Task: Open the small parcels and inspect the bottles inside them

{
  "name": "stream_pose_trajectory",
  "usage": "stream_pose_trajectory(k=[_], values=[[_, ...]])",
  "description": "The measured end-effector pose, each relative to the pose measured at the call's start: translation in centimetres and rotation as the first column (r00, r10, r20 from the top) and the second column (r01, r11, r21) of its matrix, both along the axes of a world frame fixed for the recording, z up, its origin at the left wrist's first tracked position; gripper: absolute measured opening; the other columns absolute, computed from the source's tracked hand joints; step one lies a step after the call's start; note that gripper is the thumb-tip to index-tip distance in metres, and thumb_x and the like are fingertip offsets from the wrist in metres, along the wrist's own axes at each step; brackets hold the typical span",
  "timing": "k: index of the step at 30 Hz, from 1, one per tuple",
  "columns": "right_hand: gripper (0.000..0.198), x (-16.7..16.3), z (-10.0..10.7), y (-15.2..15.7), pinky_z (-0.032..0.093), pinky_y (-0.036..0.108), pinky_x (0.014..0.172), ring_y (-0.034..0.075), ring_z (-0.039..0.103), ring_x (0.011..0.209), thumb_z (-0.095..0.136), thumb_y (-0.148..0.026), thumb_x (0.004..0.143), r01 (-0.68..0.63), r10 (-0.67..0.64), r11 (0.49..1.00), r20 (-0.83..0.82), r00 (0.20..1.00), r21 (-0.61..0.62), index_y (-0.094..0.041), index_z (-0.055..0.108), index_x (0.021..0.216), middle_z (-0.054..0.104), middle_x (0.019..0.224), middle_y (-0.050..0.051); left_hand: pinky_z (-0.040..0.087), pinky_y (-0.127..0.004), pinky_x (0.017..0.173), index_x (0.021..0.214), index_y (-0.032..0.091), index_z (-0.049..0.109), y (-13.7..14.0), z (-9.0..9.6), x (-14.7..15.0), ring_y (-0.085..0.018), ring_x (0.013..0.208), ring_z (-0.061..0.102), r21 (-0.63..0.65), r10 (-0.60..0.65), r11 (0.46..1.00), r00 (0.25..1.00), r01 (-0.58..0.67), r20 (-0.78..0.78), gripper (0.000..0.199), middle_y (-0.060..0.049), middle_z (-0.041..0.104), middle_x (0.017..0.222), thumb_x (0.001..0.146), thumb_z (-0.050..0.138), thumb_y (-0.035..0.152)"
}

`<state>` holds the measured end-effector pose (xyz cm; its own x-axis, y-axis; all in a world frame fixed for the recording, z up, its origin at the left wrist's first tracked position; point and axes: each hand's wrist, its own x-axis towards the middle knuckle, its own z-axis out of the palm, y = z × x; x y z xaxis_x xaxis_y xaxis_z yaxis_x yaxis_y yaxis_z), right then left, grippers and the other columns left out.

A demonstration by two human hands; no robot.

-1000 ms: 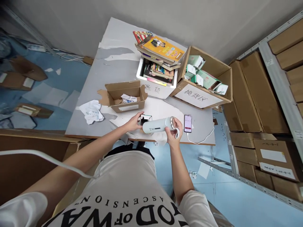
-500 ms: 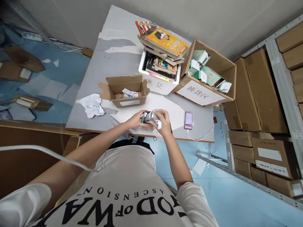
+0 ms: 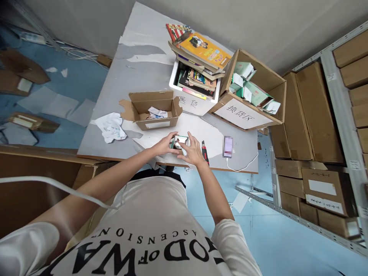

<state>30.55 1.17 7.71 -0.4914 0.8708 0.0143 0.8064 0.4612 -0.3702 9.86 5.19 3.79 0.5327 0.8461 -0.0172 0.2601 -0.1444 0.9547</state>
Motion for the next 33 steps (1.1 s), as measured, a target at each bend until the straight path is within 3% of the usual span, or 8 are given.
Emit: stream_pose_trajectory(k=[2, 8, 13, 19, 22, 25, 28, 33], values=[[0.073, 0.3, -0.2, -0.4, 0.029, 0.06, 0.104, 0.041, 0.02, 0.138, 0.06, -0.065, 0.074, 0.006, -0.007, 0.999, -0.042, 0.999, -0.038, -0.029, 0.048, 0.135, 0.007, 0.157, 0.011, 0.038, -0.047, 0.103, 0.137, 0.02, 0.028, -0.3, -0.2, 0.0, -0.032, 0.13, 0.043, 0.012, 0.022, 1.0, 0.999, -0.023, 0.036, 0.099, -0.02, 0.042, 0.14, 0.058, 0.081, 0.048], [0.054, 1.3, -0.7, -1.6, 0.037, 0.05, 0.105, 0.028, 0.039, 0.133, 0.049, -0.05, 0.088, 0.12, -0.139, 0.989, -0.277, 0.951, -0.086, -0.022, 0.047, 0.134, 0.032, 0.148, 0.016, 0.035, -0.047, 0.108, 0.124, 0.021, 0.044, -1.2, 0.5, -0.7, -0.029, 0.135, 0.037, 0.164, -0.042, 0.986, 0.999, 0.042, -0.005, 0.062, -0.018, 0.034, 0.147, 0.076, 0.066, 0.052], [0.09, 1.7, -0.4, -1.7, 0.036, 0.05, 0.107, 0.03, 0.025, 0.142, 0.068, -0.055, 0.072, 0.022, -0.059, 0.978, -0.172, 0.983, -0.206, -0.022, 0.029, 0.146, 0.014, 0.156, 0.016, 0.032, -0.051, 0.11, 0.135, 0.02, 0.04, -1.0, 0.8, -1.3, -0.035, 0.14, 0.026, 0.263, -0.167, 0.948, 0.984, 0.179, -0.065, 0.096, -0.02, 0.023, 0.151, 0.056, 0.078, 0.059], [0.062, 1.6, -0.5, -1.7, 0.038, 0.046, 0.106, 0.025, 0.032, 0.139, 0.055, -0.051, 0.085, 0.055, -0.091, 0.985, -0.22, 0.971, -0.162, -0.023, 0.041, 0.138, 0.029, 0.152, 0.014, 0.033, -0.049, 0.11, 0.136, 0.02, 0.042, -0.7, -0.1, -1.5, -0.035, 0.139, 0.027, 0.286, -0.119, 0.95, 0.992, 0.126, -0.041, 0.096, -0.018, 0.025, 0.152, 0.055, 0.079, 0.057], [0.043, 1.0, -0.8, -1.5, 0.041, 0.043, 0.105, 0.023, 0.047, 0.128, 0.052, -0.049, 0.088, 0.167, -0.191, 0.981, -0.321, 0.928, -0.101, -0.022, 0.056, 0.121, 0.049, 0.138, 0.014, 0.035, -0.047, 0.109, 0.13, 0.022, 0.048, -0.8, 0.0, -1.2, -0.03, 0.136, 0.035, 0.256, -0.078, 0.963, 0.995, 0.09, -0.059, 0.069, -0.015, 0.031, 0.149, 0.072, 0.07, 0.052], [0.043, -0.2, -1.2, -0.6, 0.047, 0.042, 0.096, 0.023, 0.053, 0.118, 0.051, -0.049, 0.088, 0.357, -0.364, 0.929, -0.399, 0.842, -0.093, -0.02, 0.054, 0.12, 0.055, 0.128, 0.015, 0.037, -0.044, 0.108, 0.119, 0.021, 0.056, -1.2, 0.2, -0.3, -0.025, 0.131, 0.042, 0.226, 0.055, 0.973, 0.998, -0.045, -0.037, 0.04, -0.013, 0.042, 0.142, 0.085, 0.056, 0.042], [0.052, -1.6, -1.6, 0.5, 0.047, 0.042, 0.096, 0.023, 0.048, 0.124, 0.045, -0.046, 0.091, 0.408, -0.417, 0.906, -0.411, 0.81, -0.116, -0.021, 0.041, 0.136, 0.046, 0.137, 0.016, 0.04, -0.044, 0.105, 0.117, 0.02, 0.053, -1.6, -0.1, 0.8, -0.024, 0.126, 0.047, 0.15, 0.183, 0.971, 0.982, -0.187, 0.042, 0.036, -0.012, 0.048, 0.135, 0.085, 0.055, 0.036], [0.047, -2.3, -1.5, 1.6, 0.029, 0.048, 0.111, 0.024, 0.02, 0.142, 0.022, -0.033, 0.098, 0.141, -0.15, 0.988, -0.203, 0.968, -0.061, -0.026, 0.039, 0.142, 0.034, 0.149, 0.009, 0.045, -0.042, 0.098, 0.126, 0.021, 0.037, -1.8, -0.7, 1.2, -0.021, 0.121, 0.051, 0.014, 0.237, 0.97, 0.959, -0.242, 0.156, 0.05, -0.013, 0.05, 0.132, 0.082, 0.057, 0.034]])
